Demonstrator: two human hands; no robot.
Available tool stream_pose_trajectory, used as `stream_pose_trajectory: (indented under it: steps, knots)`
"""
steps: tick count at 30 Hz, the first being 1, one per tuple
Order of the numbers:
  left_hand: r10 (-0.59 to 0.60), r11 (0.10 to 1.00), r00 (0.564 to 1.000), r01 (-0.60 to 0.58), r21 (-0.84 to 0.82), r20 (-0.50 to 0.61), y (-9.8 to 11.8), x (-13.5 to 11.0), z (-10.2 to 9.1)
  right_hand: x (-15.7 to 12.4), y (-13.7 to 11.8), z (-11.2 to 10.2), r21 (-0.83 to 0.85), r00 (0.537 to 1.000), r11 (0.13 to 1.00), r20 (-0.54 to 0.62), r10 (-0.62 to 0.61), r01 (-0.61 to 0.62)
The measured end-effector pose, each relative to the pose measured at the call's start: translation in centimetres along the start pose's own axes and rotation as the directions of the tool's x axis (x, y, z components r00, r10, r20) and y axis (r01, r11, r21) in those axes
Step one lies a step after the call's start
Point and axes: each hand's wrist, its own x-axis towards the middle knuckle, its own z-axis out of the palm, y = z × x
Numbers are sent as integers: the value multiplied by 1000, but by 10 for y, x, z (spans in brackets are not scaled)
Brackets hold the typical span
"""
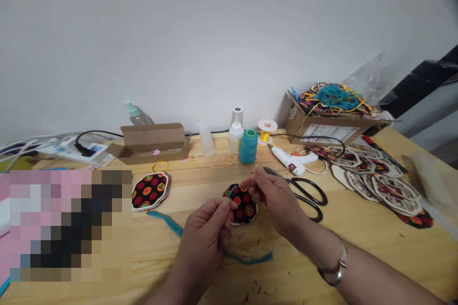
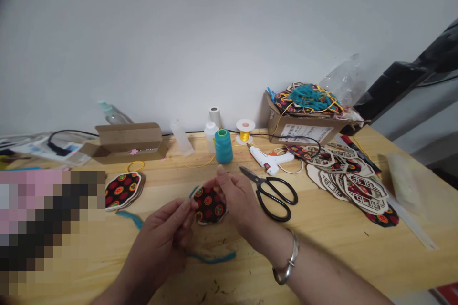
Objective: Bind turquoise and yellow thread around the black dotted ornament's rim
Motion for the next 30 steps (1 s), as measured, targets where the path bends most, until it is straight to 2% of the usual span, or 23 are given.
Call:
stream_pose_trajectory:
  steps: [5,7,11,16,21,23,26,28,30]
  knots:
    - [-6,1000,1000,6,-14,-3,1,-1,1,-3,-1,4,-38,986,998,156,61,-56]
    - [-3,1000,1000,3,1,8,1,-2,0,-5,-2,6,-31,979,996,186,85,-81]
    - [0,999,999,-2,53,43,-2,-2,-1,-6,-5,8,-43,973,993,203,114,-107]
    - [-5,987,997,-7,160,74,-1,-2,-2,-7,-6,8,-38,972,997,226,69,-62]
    - [135,902,987,-160,401,91,3,-4,-2,-7,-7,5,-8,984,1000,176,13,-12]
    - [179,875,979,-205,439,99,3,-4,-2,-6,-10,3,50,982,998,189,21,-31]
    - [205,844,971,-239,480,123,3,-5,-2,-5,-18,-3,189,960,979,279,21,-76]
    - [239,808,964,-264,527,116,3,-6,-3,-4,-24,-9,281,949,957,314,-16,-77]
    - [286,772,953,-289,566,97,4,-5,-3,-4,-31,-14,357,953,933,294,-67,-45]
